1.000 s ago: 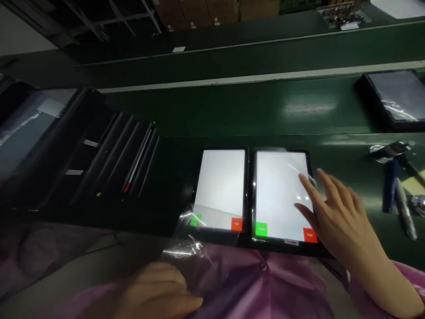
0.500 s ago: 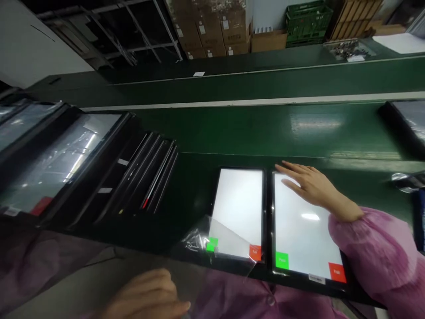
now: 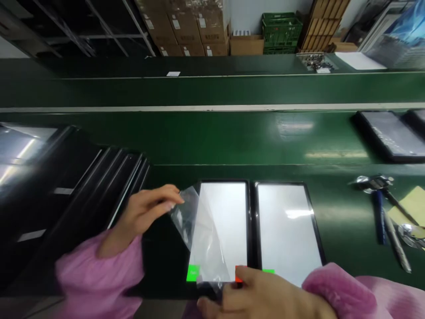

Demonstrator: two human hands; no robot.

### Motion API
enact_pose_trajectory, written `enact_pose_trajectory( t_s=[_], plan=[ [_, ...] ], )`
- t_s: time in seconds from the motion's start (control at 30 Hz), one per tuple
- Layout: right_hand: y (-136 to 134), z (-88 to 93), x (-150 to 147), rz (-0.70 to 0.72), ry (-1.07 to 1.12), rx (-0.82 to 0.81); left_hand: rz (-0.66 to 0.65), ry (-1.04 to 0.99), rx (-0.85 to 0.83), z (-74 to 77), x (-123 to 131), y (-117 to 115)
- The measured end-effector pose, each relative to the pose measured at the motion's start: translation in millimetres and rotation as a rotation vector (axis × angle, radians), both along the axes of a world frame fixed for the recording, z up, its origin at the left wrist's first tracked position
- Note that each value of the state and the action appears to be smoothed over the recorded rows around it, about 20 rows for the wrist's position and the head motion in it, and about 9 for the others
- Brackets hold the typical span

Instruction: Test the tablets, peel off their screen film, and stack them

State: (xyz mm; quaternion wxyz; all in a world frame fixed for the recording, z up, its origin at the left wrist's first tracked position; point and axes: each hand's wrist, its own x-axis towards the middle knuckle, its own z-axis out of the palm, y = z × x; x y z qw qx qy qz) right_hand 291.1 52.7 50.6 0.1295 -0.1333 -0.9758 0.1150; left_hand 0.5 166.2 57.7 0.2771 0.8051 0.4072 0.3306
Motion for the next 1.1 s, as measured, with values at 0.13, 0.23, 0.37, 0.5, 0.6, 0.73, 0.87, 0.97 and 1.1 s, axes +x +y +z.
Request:
enact_pose_trajectory(
  t_s=[0.13,0.23,0.37,0.5,0.6,0.73,0.87,0.97,1.1],
  plan=[
    [16.9,-8.1,-4.1,-0.031,0.056,0.134,-0.002,0.149,0.040,-26.3,21.9,20.7],
    [46.5,-4.2,-7.2,-0.072,0.093,0.107,0.018,0.201,0.109,-45.8,21.4,18.7],
    [108.2,-3.4,-3.0,-0.153,0.192,-0.156,0.037,-0.157,-0.179,-70.5,5.3,13.4],
    [170.9,-3.6,10.0,-0.485,0.469,-0.490,0.122,-0.512,-0.434,-87.4,-0.4,11.9],
    [195.4,2.1,18.1,-0.745,0.618,-0.581,0.141,-0.578,-0.463,-89.1,3.8,12.5],
    [196.8,11.7,20.9,-0.802,0.723,-0.644,0.143,-0.595,-0.431,-85.5,8.5,14.4],
    [186.7,20.3,18.1,-0.762,0.736,-0.676,0.135,-0.591,-0.423,-86.7,8.4,15.8],
    [182.4,24.8,16.2,-0.744,0.734,-0.669,0.119,-0.559,-0.392,-87.2,6.8,17.0],
    [178.9,26.7,16.0,-0.706,0.768,-0.643,0.101,-0.473,-0.270,-77.4,10.1,22.9]
  ],
)
